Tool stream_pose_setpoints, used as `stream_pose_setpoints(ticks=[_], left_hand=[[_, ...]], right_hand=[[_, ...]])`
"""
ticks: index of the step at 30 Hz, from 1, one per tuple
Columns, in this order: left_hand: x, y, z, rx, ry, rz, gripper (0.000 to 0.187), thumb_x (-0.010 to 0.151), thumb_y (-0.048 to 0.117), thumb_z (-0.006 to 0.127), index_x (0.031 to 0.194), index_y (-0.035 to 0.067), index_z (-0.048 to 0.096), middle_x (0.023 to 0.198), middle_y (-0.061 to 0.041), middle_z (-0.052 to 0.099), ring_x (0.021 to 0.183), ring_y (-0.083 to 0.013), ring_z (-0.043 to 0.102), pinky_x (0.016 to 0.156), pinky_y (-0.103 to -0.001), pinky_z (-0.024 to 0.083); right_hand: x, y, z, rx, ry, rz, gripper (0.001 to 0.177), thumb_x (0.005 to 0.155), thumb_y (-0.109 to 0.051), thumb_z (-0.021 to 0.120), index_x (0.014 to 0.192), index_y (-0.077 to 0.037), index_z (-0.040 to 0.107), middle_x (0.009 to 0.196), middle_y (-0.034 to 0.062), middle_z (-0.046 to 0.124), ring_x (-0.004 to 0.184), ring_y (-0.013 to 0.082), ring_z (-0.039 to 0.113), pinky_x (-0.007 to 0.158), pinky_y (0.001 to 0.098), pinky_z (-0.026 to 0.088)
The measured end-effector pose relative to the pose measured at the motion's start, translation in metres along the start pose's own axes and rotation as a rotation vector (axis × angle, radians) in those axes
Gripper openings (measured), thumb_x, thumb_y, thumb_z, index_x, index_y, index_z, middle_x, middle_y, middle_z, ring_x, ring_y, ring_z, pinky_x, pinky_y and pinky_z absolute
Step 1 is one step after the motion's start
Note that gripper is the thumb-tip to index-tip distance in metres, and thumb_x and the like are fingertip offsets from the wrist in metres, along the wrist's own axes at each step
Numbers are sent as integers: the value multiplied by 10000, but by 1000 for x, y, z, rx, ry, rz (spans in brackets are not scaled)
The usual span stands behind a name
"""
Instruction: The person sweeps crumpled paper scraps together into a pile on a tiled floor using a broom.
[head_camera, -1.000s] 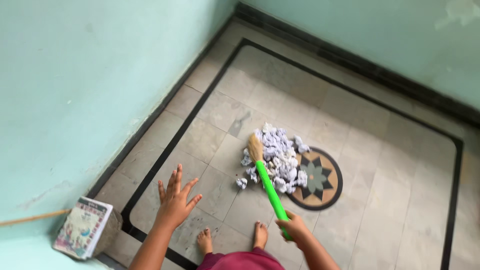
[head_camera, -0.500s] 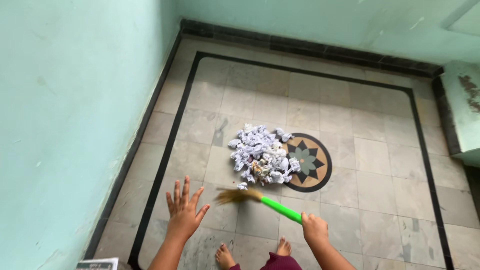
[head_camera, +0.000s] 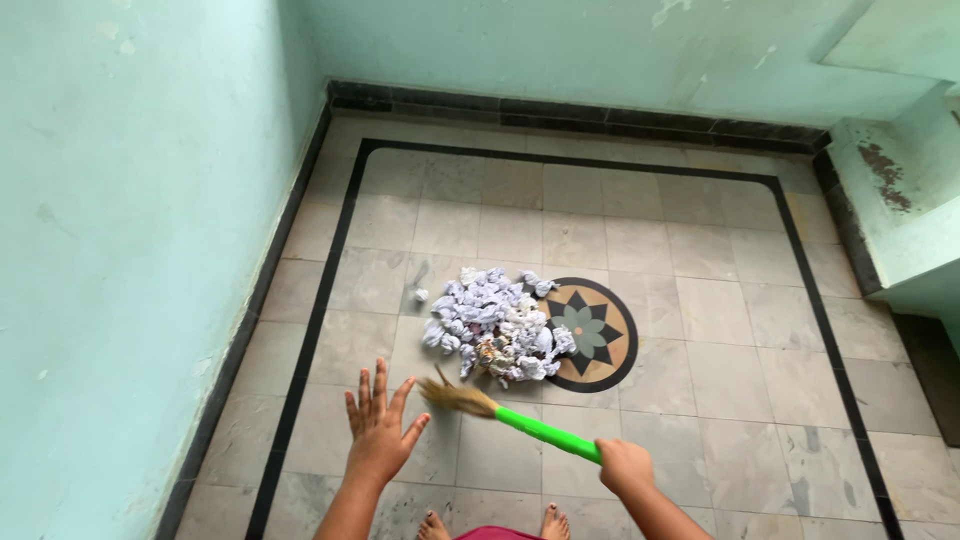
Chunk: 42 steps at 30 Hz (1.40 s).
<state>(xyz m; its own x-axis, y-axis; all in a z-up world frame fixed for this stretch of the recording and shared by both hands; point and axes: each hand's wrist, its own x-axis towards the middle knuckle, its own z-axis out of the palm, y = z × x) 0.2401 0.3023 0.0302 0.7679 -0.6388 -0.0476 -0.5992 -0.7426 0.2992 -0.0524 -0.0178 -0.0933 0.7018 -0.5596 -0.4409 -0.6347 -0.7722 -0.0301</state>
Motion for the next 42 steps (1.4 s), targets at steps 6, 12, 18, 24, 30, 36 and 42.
stream_pose_setpoints(ticks=[6,12,18,24,30,36,42], left_hand=[[-5,35,9,35,14,-60,725,881,607,578,1528,368,355,1709,-63,-81,1553,-316,-119,1218,-572,-57],[-1,73,27,21,159,24,836,840,606,580,1583,383,268,1681,-84,-90,1539,-298,-114,1205,-581,-55],[2,102,29,86,246,103,855,839,597,582,1555,347,188,1679,-138,-90,1530,-340,-99,1186,-621,-51],[-3,122,42,360,124,15,1032,795,641,633,1611,384,56,1729,-122,-83,1604,-342,-59,1256,-643,18],[9,142,43,742,-125,68,1235,732,882,567,1655,321,-31,1741,-109,-115,1611,-350,-83,1256,-697,-9],[34,148,33,196,307,336,1140,657,777,535,1600,379,31,1724,-7,-46,1603,-269,-45,1217,-770,-58],[46,176,23,994,228,174,589,1030,475,515,1567,480,273,1727,46,174,1562,-168,229,1104,-791,-105]], right_hand=[[-5,26,2,15,14,-85,260,840,-81,661,1085,-165,673,886,73,718,860,300,711,707,444,552],[-13,69,1,1,51,-302,273,797,-72,712,1052,-156,666,847,83,681,796,327,696,639,471,542],[38,64,3,-56,83,-284,134,786,-47,704,855,-162,715,844,86,722,830,316,709,694,446,557],[5,86,-75,212,64,-231,428,723,-230,849,1132,-229,722,973,72,730,957,307,687,792,455,546],[-35,103,-176,469,-21,-268,573,739,-341,871,1280,-256,703,1075,78,756,1001,281,704,857,405,550],[-66,112,-212,712,-6,-456,601,726,-293,881,1297,-225,707,1103,64,772,984,229,733,845,363,560],[-82,123,-233,666,51,-526,578,744,-319,872,1293,-249,705,1074,48,760,962,224,724,818,365,553]])
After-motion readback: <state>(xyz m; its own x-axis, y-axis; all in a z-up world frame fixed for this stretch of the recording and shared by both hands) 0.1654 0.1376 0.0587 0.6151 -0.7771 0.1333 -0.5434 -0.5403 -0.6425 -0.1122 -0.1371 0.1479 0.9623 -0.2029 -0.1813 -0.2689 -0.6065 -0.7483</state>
